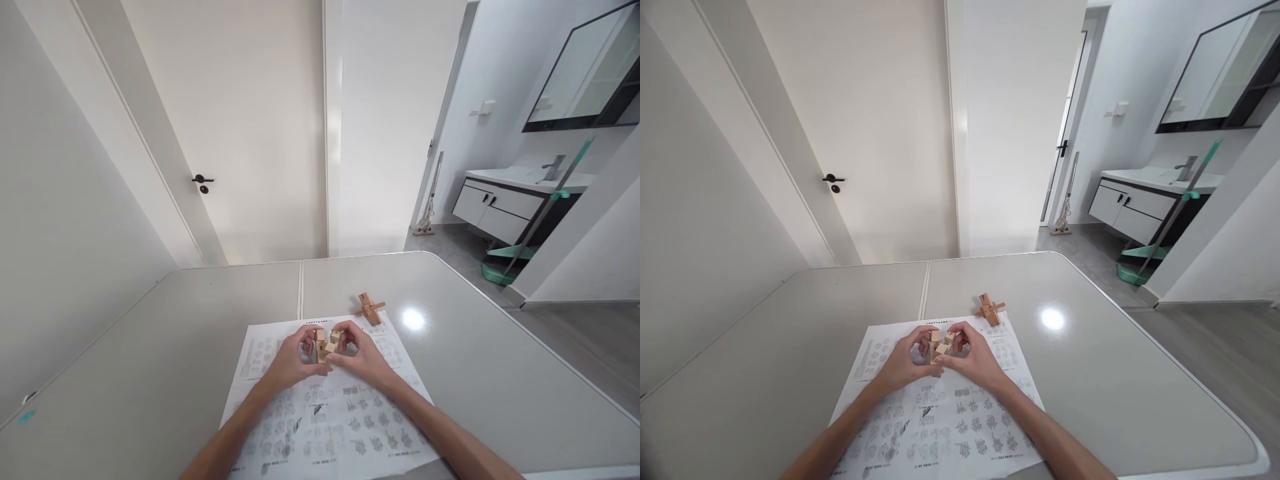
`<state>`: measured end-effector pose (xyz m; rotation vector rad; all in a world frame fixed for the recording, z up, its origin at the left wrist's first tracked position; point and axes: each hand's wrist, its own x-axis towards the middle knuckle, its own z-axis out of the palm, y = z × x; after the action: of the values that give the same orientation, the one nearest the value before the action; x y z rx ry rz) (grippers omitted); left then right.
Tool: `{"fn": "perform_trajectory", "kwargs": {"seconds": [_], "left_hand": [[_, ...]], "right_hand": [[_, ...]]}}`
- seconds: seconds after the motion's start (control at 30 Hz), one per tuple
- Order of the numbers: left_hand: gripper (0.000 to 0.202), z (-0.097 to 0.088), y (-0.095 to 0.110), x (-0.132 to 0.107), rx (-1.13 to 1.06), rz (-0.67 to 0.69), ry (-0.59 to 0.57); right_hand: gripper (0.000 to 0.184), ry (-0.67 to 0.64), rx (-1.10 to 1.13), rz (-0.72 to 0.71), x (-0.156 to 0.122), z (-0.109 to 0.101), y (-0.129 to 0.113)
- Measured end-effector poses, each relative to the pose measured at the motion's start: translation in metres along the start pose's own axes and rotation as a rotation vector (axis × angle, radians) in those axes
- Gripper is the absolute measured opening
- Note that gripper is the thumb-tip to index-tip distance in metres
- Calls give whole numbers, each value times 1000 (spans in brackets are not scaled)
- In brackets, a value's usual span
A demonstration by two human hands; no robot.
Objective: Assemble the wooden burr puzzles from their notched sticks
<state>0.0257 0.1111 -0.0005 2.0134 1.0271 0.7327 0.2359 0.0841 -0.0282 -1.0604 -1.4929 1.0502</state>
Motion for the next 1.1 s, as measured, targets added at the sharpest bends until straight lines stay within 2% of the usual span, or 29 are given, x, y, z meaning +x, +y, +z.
{"fn": "perform_trajectory", "kwargs": {"seconds": [0.13,0.27,0.47,0.6,0.8,0.97,1.1], "left_hand": [[57,13,3,-2,-5,32,66],[59,23,6,-3,-13,32,69],[66,24,2,-1,-58,-3,136],[67,23,2,-1,-75,-19,138],[64,22,7,-2,-104,-39,90],[64,20,8,-3,-154,-62,65],[61,18,9,-1,-223,-81,96]], "right_hand": [[42,-52,16,39,-3,4,-5],[40,-91,112,57,-2,4,-10],[52,-112,231,114,6,-1,-12],[48,-137,292,116,6,-2,-11],[37,-9,103,75,2,0,-9],[34,-2,68,67,2,2,-4],[33,-20,54,8,3,3,-3]]}}
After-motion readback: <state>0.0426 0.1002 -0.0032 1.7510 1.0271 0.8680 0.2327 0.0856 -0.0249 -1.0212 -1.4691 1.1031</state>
